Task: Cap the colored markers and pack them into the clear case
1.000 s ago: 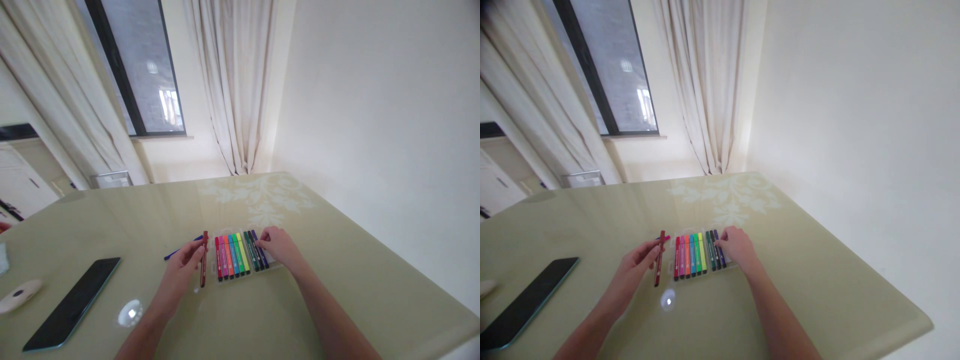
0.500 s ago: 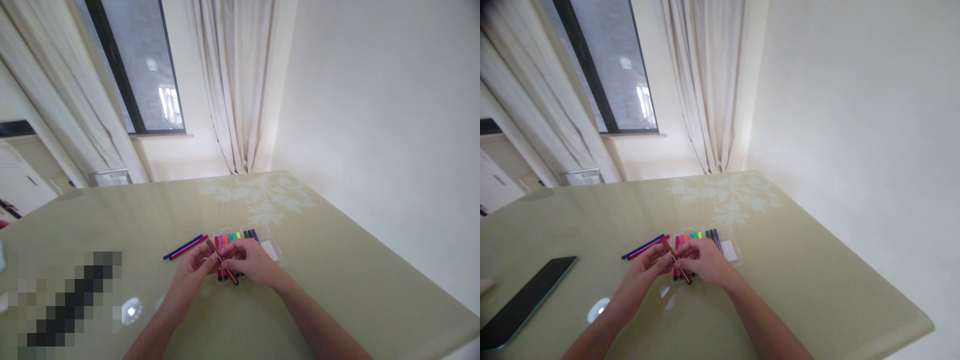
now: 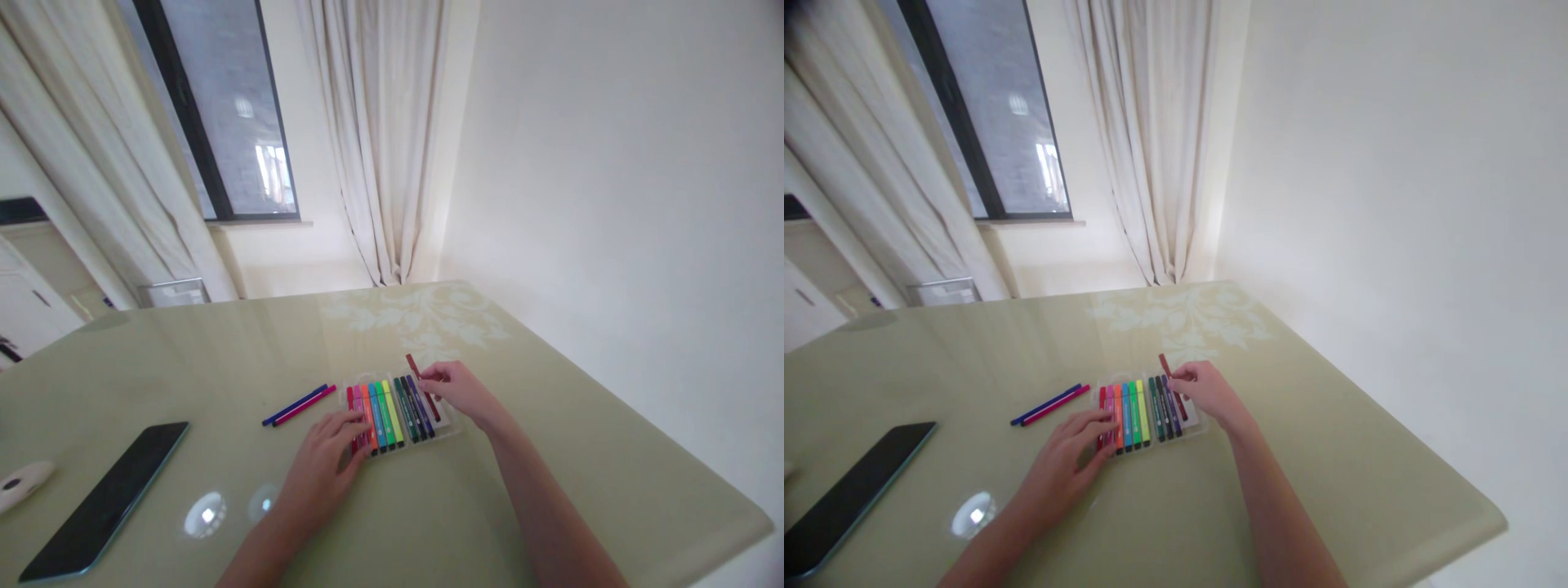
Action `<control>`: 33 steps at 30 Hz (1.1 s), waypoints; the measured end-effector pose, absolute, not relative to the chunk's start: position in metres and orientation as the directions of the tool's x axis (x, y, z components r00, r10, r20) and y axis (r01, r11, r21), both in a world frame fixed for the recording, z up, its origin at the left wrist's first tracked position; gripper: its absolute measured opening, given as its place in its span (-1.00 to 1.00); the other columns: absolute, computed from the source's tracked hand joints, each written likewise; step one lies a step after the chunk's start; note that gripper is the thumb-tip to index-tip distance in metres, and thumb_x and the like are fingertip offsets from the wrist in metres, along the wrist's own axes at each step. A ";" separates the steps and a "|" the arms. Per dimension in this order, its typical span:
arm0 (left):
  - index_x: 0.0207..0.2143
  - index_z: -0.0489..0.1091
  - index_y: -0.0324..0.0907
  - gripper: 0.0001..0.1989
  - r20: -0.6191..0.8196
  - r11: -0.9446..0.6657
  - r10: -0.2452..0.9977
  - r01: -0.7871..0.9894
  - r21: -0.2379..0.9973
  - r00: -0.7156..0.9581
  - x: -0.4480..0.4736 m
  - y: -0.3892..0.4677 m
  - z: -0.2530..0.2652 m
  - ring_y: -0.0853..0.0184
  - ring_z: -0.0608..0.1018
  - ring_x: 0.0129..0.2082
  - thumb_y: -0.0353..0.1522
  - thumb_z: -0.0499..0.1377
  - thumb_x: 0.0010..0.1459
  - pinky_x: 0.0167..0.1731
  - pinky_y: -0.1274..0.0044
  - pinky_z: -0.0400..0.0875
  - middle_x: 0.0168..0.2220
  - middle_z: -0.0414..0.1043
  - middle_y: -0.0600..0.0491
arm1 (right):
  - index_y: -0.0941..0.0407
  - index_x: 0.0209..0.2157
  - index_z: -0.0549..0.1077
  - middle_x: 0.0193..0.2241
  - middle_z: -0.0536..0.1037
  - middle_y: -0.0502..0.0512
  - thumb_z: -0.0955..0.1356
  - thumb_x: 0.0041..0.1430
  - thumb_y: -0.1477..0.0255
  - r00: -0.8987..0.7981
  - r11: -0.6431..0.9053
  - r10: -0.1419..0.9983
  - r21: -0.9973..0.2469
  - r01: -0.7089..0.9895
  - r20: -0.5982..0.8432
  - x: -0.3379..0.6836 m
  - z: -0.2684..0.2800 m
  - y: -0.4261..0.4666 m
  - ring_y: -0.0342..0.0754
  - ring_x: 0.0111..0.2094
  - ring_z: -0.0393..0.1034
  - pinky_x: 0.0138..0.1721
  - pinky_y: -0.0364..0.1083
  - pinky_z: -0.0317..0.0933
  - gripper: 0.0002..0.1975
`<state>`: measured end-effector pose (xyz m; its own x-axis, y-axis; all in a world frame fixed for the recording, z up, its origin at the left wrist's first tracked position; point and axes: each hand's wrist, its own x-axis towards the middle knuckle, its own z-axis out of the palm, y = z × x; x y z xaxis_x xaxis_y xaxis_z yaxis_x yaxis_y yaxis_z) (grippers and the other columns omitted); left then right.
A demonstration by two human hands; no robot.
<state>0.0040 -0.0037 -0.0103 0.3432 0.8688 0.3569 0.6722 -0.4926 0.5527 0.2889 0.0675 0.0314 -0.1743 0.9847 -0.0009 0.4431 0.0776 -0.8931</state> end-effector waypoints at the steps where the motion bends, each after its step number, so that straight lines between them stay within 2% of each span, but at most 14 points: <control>1: 0.01 0.55 0.04 -0.73 0.352 -0.499 0.865 0.690 0.523 0.359 0.003 -0.004 -0.012 0.07 0.52 0.13 -0.22 0.19 0.31 0.17 0.13 0.39 0.11 0.53 -0.01 | 0.18 -0.39 0.63 -0.49 0.62 0.07 0.44 0.12 0.32 -0.168 0.051 0.985 -0.874 0.483 -0.035 0.293 0.030 0.068 -0.08 -0.46 0.45 -0.38 -0.13 0.26 -0.80; 6: -0.07 0.57 0.02 -0.78 0.337 -0.493 0.868 0.722 0.486 0.365 -0.004 0.001 -0.013 0.11 0.54 0.10 -0.26 0.16 0.33 0.13 0.18 0.44 0.09 0.54 0.01 | 0.18 -0.52 0.62 -0.55 0.62 0.10 0.40 0.16 0.39 -0.082 -0.067 0.985 -0.773 0.631 -0.153 0.292 0.023 0.069 -0.10 -0.56 0.43 -0.47 -0.15 0.21 -0.76; 13: -0.08 0.57 0.01 -0.76 0.358 -0.496 0.864 0.720 0.485 0.354 -0.010 0.004 -0.012 0.12 0.55 0.09 -0.33 0.14 0.31 0.12 0.22 0.45 0.08 0.56 0.01 | 0.16 -0.59 0.60 -0.66 0.55 0.05 0.41 0.18 0.39 -0.085 -0.052 0.981 -0.664 0.746 -0.173 0.283 0.023 0.069 -0.12 -0.60 0.39 -0.52 -0.17 0.13 -0.71; 22: -0.15 0.58 -0.04 -0.73 0.351 -0.478 0.874 0.719 0.505 0.336 -0.006 0.003 -0.009 0.12 0.56 0.05 -0.40 0.09 0.27 0.10 0.25 0.45 0.03 0.57 -0.03 | 0.15 -0.61 0.55 -0.63 0.51 0.04 0.49 0.13 0.30 0.003 -0.077 0.987 -0.462 0.884 -0.158 0.279 0.019 0.070 -0.12 -0.54 0.35 -0.52 -0.15 -0.01 -0.70; 26: -0.17 0.57 -0.03 -0.74 0.337 -0.439 0.897 0.676 0.592 0.288 -0.011 0.007 -0.006 0.15 0.57 0.01 -0.32 0.07 0.31 0.07 0.31 0.46 -0.03 0.59 -0.01 | 0.15 -0.60 0.53 -0.62 0.50 0.02 0.50 0.13 0.31 -0.004 -0.079 0.987 -0.500 0.862 -0.163 0.279 0.017 0.071 -0.13 -0.52 0.35 -0.51 -0.16 0.00 -0.70; 29: -0.14 0.56 -0.08 -0.69 0.330 -0.333 0.932 0.709 0.622 0.148 -0.029 0.016 -0.006 0.12 0.57 -0.02 -0.21 0.04 0.31 0.04 0.29 0.45 -0.07 0.58 -0.04 | 0.16 -0.59 0.53 -0.61 0.49 0.01 0.49 0.15 0.32 -0.017 -0.068 0.988 -0.524 0.849 -0.156 0.277 0.015 0.071 -0.13 -0.51 0.36 -0.50 -0.16 0.01 -0.70; 31: -0.14 0.55 -0.12 -0.64 0.336 -0.212 0.942 0.791 0.573 0.009 -0.045 0.023 -0.009 0.08 0.57 -0.07 -0.17 0.03 0.28 0.01 0.26 0.43 -0.12 0.57 -0.07 | 0.15 -0.56 0.55 -0.58 0.52 0.02 0.49 0.16 0.32 -0.019 -0.059 0.990 -0.544 0.837 -0.137 0.273 0.014 0.071 -0.13 -0.49 0.38 -0.48 -0.16 0.03 -0.72; 33: -0.16 0.54 -0.14 -0.64 0.333 -0.113 0.941 0.874 0.472 -0.058 -0.060 0.027 -0.012 0.05 0.54 -0.10 -0.17 0.03 0.25 0.02 0.24 0.39 -0.14 0.55 -0.09 | 0.15 -0.52 0.58 -0.53 0.56 0.04 0.48 0.16 0.31 -0.012 -0.054 0.993 -0.556 0.829 -0.115 0.269 0.012 0.071 -0.12 -0.45 0.41 -0.46 -0.17 0.06 -0.75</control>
